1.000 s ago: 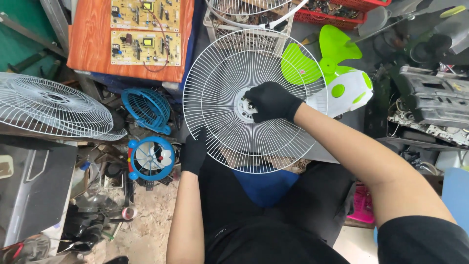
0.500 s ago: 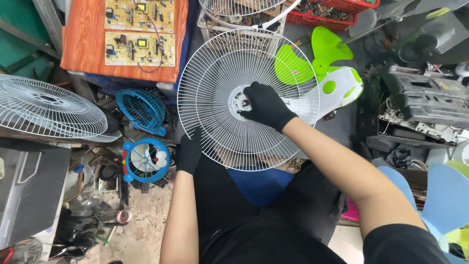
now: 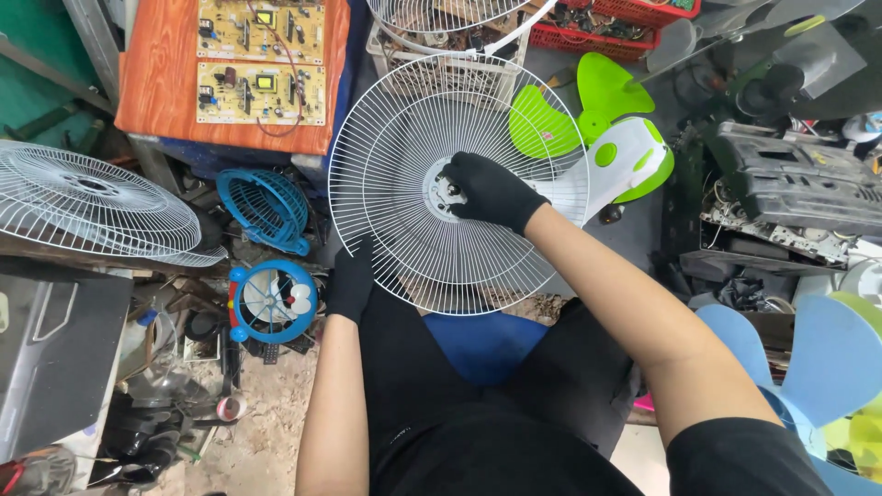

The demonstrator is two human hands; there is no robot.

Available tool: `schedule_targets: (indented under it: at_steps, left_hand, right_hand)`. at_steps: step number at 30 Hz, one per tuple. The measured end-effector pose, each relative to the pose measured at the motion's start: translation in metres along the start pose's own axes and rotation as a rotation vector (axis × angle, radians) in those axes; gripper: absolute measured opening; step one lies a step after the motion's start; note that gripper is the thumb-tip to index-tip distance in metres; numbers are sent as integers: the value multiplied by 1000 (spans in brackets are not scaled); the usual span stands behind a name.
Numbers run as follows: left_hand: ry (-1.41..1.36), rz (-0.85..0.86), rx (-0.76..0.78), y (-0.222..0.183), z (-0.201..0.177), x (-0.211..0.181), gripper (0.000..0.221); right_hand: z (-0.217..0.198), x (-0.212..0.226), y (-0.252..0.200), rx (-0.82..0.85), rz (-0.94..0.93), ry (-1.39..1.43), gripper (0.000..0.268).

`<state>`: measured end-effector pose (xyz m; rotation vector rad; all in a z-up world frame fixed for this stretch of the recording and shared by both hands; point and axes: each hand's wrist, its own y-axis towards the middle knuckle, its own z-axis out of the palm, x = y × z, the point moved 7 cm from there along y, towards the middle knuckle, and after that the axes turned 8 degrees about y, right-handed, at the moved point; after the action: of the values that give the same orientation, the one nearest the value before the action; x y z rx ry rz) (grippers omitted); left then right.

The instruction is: Disassembling an electric fan by removing the front guard, fan blades, and rear guard to access the motor housing.

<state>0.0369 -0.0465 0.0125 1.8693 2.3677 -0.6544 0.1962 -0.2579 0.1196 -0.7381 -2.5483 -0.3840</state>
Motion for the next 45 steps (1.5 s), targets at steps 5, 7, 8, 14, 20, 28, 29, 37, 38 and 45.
schedule_targets:
  at_steps: [5,7,8,14,20,28,29,37,38,45]
  left_hand:
    - [134,32,-26,4,24,12,46]
    - [151,25,-22,5,27,16,47]
    - [149,15,-10,3,24,13,47]
    - [42,-61,47,-2,7,7,48]
    - [157,-45,11,-9,-1,3,45]
    - [211,-6,12,-22,-24,-16,43]
    - [145,-54,46,-26,-31,-19,44]
    - [-103,-152,73,-26,-37,-18,47]
    - [-89,-151,60,-24,-37,-18,47]
    - [-60,-21,7,-23,-43,-22,43]
  right_hand:
    - [-6,9,1,30,6,-43,58]
    - [3,9,3,30,29,-75,59]
    - [7,1,2,-23,153,-155,61]
    - [18,-2,-5,-104,487,-149,59]
    - [28,-4,0,-93,448,-172,55]
    - [19,5,-1,-24,227,-193,52]
    - [15,9,-2,-17,172,-160,51]
    - [4,7,-12,-95,337,-121,65]
    - [7,4,-14,-112,383,-97,64]
    - [6,5,-11,-66,367,-102,63]
